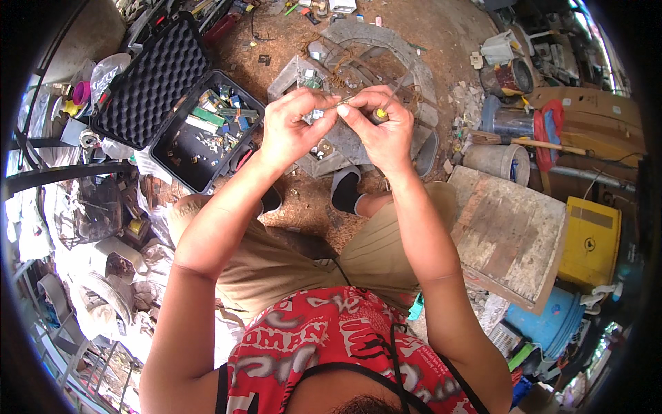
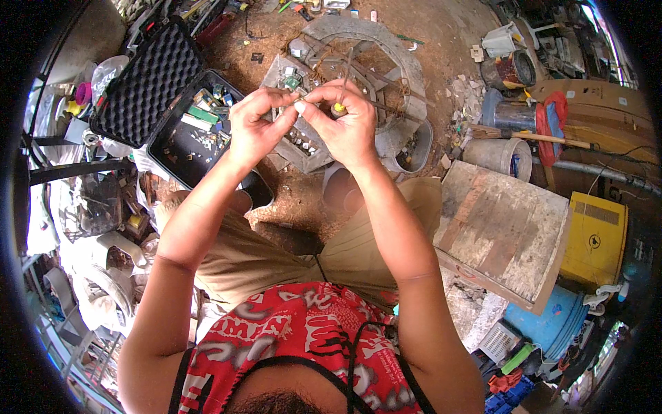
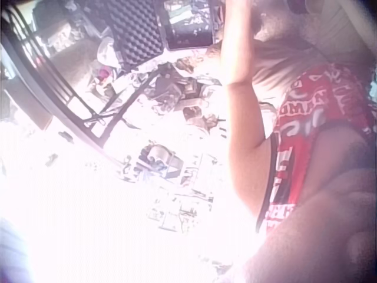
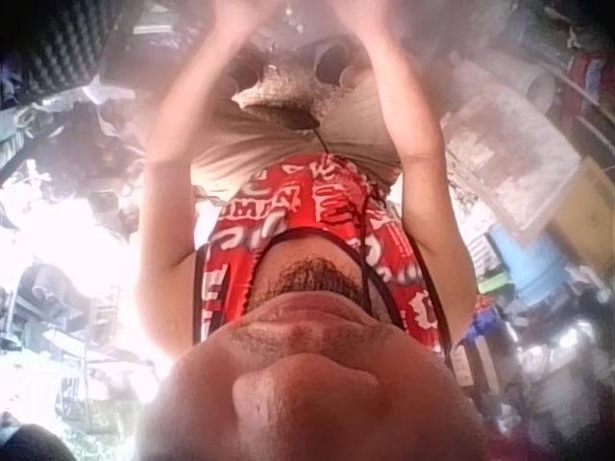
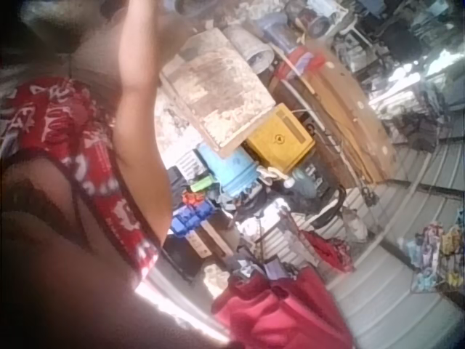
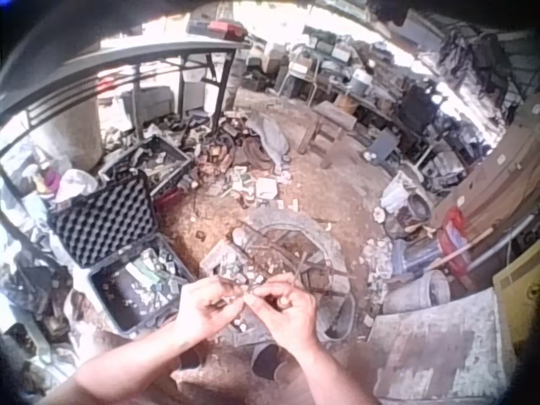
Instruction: The person uses a screwdriver and pliers to manipulate a small electronic component and a circuit board while sitting in a workshop area.
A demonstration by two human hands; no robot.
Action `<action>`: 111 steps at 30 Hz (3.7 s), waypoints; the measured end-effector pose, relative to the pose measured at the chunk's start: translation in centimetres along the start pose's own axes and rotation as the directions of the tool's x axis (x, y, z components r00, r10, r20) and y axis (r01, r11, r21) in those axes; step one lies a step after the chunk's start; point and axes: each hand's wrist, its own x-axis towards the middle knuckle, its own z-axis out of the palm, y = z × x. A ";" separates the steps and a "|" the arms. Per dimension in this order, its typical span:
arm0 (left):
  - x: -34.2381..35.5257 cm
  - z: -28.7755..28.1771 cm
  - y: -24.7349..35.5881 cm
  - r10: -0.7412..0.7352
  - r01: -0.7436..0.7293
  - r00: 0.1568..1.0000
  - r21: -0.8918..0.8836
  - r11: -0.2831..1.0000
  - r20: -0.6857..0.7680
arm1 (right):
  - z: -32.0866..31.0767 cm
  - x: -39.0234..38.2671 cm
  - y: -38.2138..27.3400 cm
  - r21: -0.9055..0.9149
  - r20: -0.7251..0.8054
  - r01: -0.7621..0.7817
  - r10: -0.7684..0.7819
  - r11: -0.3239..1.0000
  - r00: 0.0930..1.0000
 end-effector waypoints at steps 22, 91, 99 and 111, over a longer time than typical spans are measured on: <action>-0.2 0.3 0.7 -0.106 0.105 0.994 0.042 0.994 0.023 | -0.5 0.0 -0.3 -0.200 0.056 0.156 -0.148 0.967 0.987; 3.8 -7.8 -0.1 -0.721 0.426 0.681 -0.730 0.535 -0.131 | 52.9 29.4 -29.8 -0.049 0.776 0.307 -0.158 0.950 0.610; 3.7 -5.1 -0.6 -0.682 0.309 0.712 -0.796 0.521 -0.170 | 53.0 29.8 -29.7 -0.030 0.787 0.317 -0.173 0.948 0.593; 3.4 -7.8 -0.4 -0.717 0.396 0.684 -0.756 0.522 -0.136 | 55.1 30.0 -30.3 0.012 0.798 0.281 -0.179 0.959 0.575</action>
